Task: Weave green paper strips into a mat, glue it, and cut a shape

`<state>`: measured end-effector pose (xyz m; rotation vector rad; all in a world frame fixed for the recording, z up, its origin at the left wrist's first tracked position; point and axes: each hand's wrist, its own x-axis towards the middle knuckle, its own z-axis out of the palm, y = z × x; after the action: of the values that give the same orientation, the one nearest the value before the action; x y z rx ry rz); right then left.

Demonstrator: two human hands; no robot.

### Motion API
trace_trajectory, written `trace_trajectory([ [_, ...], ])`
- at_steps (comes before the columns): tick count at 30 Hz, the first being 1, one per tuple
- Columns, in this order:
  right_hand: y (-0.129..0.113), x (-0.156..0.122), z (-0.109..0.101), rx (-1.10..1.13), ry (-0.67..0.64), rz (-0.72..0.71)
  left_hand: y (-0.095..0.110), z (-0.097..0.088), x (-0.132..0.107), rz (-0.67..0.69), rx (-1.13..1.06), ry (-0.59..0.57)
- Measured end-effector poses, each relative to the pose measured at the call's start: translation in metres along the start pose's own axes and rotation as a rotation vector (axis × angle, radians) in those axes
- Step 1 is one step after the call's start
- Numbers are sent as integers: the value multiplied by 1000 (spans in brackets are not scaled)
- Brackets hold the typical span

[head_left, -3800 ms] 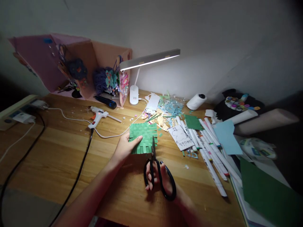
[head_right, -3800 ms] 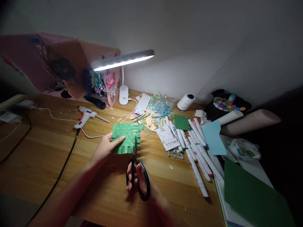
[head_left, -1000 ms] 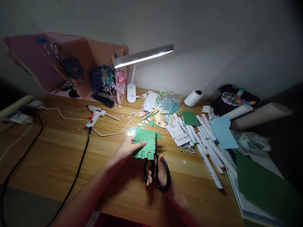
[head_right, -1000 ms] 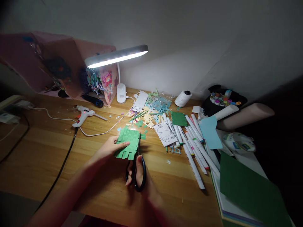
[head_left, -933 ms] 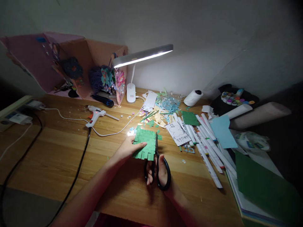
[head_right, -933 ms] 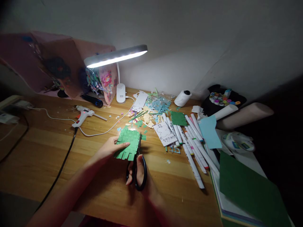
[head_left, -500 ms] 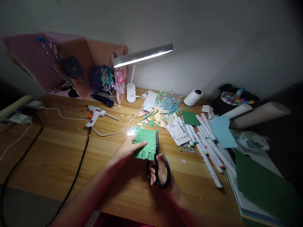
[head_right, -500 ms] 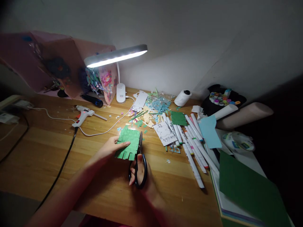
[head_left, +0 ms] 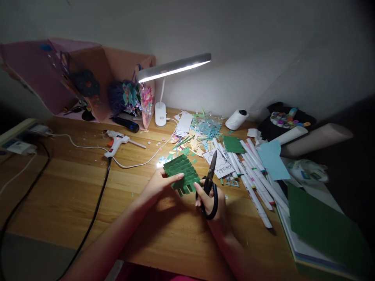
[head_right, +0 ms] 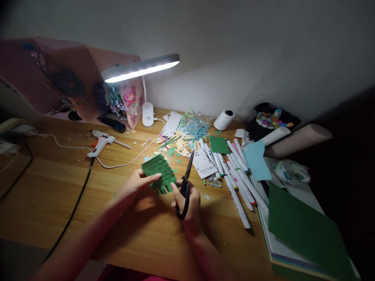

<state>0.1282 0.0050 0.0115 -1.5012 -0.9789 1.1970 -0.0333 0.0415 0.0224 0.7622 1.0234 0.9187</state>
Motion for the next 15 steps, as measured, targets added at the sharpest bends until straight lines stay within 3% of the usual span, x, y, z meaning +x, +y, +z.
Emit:
trace_trajectory([
  [9,-2,15,-10,169,-18,31,11,-8,-5,-19,272,-82],
  [12,-2,18,-8,310,-112,111,16,-7,-4,29,246,106],
  [15,1,14,-3,401,-286,222,19,-9,-1,135,165,325],
])
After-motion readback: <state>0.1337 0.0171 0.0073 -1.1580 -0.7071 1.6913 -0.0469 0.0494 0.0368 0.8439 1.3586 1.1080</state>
